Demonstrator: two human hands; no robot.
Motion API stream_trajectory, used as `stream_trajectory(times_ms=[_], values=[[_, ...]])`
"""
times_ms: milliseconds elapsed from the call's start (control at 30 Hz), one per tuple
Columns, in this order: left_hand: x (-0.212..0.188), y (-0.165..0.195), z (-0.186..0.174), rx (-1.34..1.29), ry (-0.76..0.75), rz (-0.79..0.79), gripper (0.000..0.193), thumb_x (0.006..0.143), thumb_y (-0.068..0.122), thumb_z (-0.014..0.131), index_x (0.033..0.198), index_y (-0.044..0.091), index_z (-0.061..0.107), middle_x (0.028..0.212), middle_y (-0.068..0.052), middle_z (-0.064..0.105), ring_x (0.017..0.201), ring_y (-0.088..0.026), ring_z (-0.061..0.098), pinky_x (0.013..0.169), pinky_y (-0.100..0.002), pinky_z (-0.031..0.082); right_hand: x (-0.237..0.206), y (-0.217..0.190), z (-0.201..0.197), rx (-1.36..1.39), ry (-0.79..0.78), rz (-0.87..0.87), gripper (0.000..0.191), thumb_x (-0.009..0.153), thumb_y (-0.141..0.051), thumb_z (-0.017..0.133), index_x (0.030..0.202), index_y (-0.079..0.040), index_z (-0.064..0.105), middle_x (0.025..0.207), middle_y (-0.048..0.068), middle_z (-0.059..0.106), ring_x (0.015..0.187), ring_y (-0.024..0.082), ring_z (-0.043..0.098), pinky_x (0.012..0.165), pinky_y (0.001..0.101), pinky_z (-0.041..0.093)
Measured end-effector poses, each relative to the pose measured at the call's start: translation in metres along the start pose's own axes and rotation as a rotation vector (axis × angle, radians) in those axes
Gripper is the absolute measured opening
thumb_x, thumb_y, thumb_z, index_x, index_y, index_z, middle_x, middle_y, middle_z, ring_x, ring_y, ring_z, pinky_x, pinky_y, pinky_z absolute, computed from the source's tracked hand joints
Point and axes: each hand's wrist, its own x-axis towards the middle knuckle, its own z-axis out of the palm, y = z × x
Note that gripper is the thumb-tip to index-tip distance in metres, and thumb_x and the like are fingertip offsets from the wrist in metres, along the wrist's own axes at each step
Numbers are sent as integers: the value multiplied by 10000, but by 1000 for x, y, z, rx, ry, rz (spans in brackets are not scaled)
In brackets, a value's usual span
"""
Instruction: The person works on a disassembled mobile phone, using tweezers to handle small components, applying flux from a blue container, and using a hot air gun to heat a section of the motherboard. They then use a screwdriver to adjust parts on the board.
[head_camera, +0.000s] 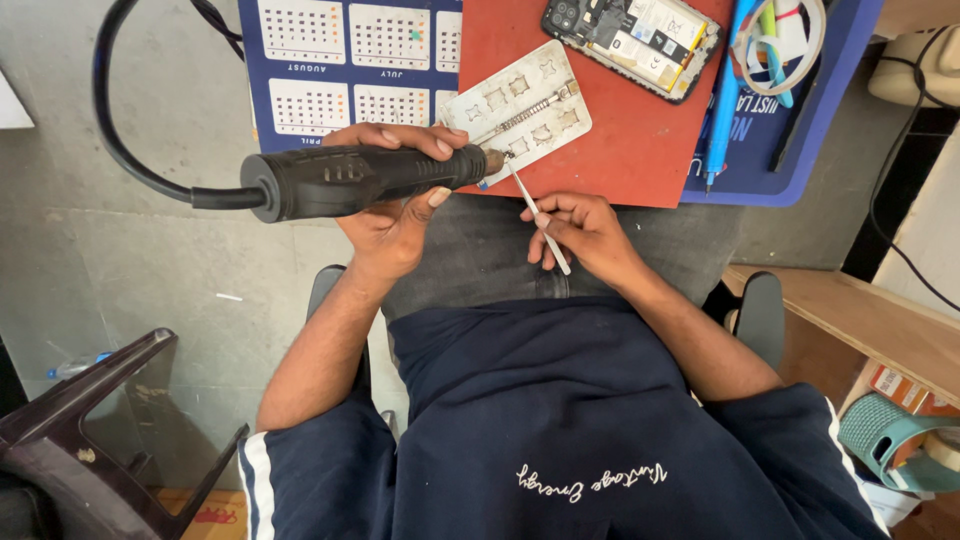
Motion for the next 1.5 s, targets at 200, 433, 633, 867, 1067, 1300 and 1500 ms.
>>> stream_trajectory(times_ms=[200,433,633,867,1067,1300,1500], values=[[0,0,0,1,2,1,504,1018,-20,726,1360,128,387,1157,-169,640,1204,-295,666,1136,-511,499,1,1,0,-10,5,-10,266,1063,-184,535,1196,15,650,789,93,743,595,83,665,497,206,463],[-1,1,1,7,6,-12,505,1023,-33,722,1355,127,377,1162,-167,634,1210,-299,662,1140,-509,490,1,2,2,-45,12,-21,276,1069,-206,546,1193,16,654,800,90,753,602,82,665,516,209,478],[0,2,1,22,6,-5,506,1020,-40,717,1353,124,373,1161,-170,636,1205,-297,666,1139,-505,501,1,-2,4,-45,35,19,283,1070,-214,534,1187,11,660,794,85,748,597,82,662,506,210,468],[-1,0,-1,21,-1,-2,506,1019,-36,719,1356,129,379,1159,-171,642,1214,-296,665,1159,-510,516,0,-2,6,-70,37,-4,284,1066,-194,539,1188,29,664,811,94,752,610,88,667,522,216,490],[-1,0,-1,16,-1,2,504,1019,-29,720,1359,130,383,1160,-169,641,1213,-294,664,1146,-503,485,1,5,5,-69,44,-8,281,1061,-177,547,1142,60,674,888,119,774,660,110,703,556,229,523],[-1,1,0,18,-2,-7,506,1023,-31,720,1360,131,379,1163,-169,638,1212,-298,662,1150,-507,479,2,13,3,-102,66,-30,292,1057,-183,557,1115,71,688,955,156,794,685,137,736,577,241,553],[0,0,0,-4,7,-3,507,1017,-24,726,1358,128,384,1162,-172,637,1202,-295,658,1139,-510,484,4,17,2,-84,70,-42,314,1068,-203,546,1121,75,681,981,158,795,700,141,746,588,239,562]])
